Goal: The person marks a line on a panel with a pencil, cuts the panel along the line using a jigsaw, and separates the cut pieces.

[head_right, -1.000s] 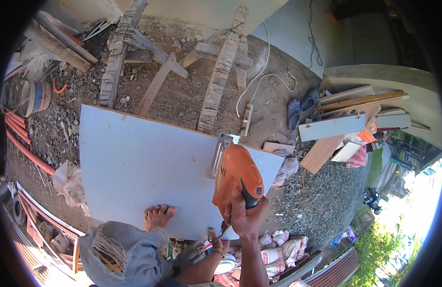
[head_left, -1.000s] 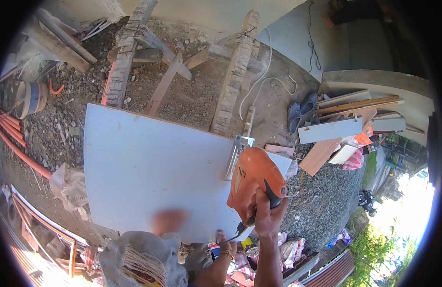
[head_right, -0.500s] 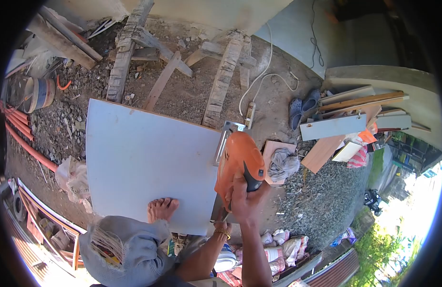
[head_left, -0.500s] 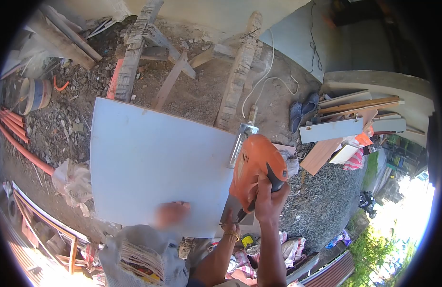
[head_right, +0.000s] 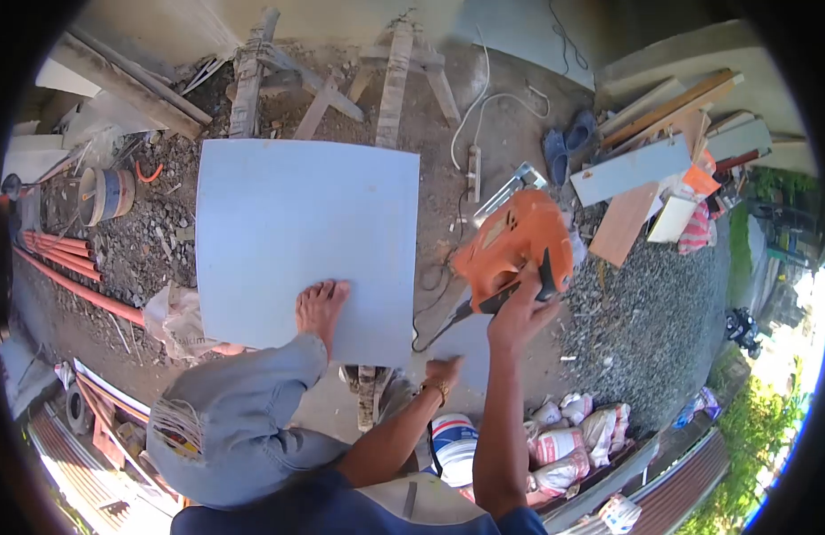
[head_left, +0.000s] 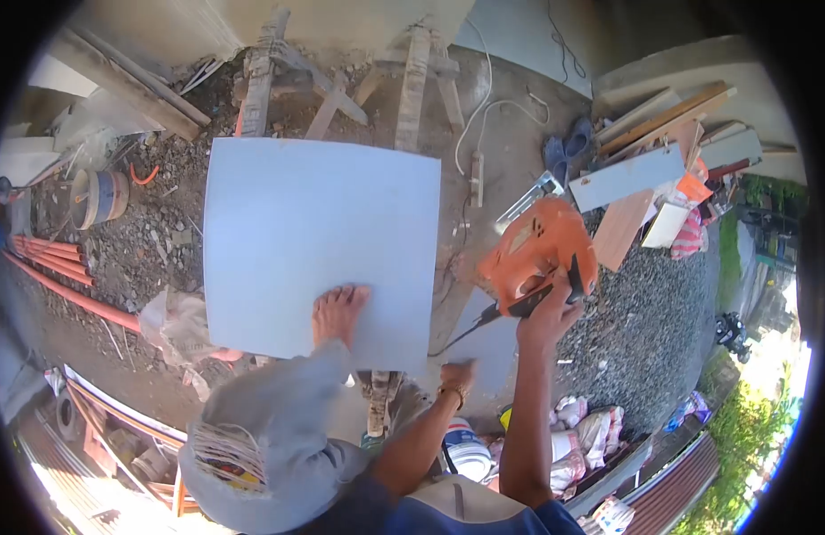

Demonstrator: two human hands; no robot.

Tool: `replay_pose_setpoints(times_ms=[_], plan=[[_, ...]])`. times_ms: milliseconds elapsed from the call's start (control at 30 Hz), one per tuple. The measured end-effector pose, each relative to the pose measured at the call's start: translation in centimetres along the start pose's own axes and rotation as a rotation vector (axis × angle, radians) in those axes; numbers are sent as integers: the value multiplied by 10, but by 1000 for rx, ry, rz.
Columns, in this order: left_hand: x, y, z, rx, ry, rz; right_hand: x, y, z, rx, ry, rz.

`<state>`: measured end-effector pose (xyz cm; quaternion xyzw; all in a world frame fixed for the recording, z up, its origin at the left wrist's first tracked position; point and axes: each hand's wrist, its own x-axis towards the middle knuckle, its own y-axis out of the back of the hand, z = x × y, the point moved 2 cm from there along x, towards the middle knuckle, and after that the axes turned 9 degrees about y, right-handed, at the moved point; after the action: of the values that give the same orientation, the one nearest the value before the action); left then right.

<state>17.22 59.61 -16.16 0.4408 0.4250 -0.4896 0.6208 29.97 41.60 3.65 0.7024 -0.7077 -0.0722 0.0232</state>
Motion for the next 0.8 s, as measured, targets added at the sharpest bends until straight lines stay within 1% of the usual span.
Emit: replay_pose_setpoints(times_ms=[33,67,133,167,233,267,300,333,367,400,433,467,533,567,667,700,800], plan=[[-2,-8,1,-11,4,-3,3,11,-2,63,-58,83],[-5,-18,1,-15,7,-6,5,29,1,66,-66,98],[-11,-40,-3,-29,18,-18,8,65,11,140,33,14],[-21,-42,-8,-17,30,-16,12,82,14,124,44,-54],[-49,-45,-7,134,-215,-65,22,118,32,131,29,-50],[-53,-48,-14,142,-207,-61,27,129,41,137,33,-53],[-55,-51,-18,168,-286,-21,33,135,47,169,19,35],[-57,-53,-21,191,-364,18,39,144,50,174,15,31],[-58,-47,-23,236,-392,-37,45,152,51,230,0,33],[-59,-40,-26,227,-380,-30,49,158,54,284,-19,32],[-60,-31,-30,239,-362,-26,52,162,57,316,32,25],[-59,-21,-34,258,-349,-26,53,164,60,319,27,21],[-49,-10,-48,269,-311,20,55,170,59,294,68,-42],[-54,2,-45,323,-290,-53,56,169,60,291,65,-55],[-52,14,-52,270,-210,-40,62,164,64,166,2,-2],[-59,22,-51,234,-230,43,66,163,63,176,13,-27],[-75,34,-42,197,-231,17,62,183,60,132,-5,-160]])
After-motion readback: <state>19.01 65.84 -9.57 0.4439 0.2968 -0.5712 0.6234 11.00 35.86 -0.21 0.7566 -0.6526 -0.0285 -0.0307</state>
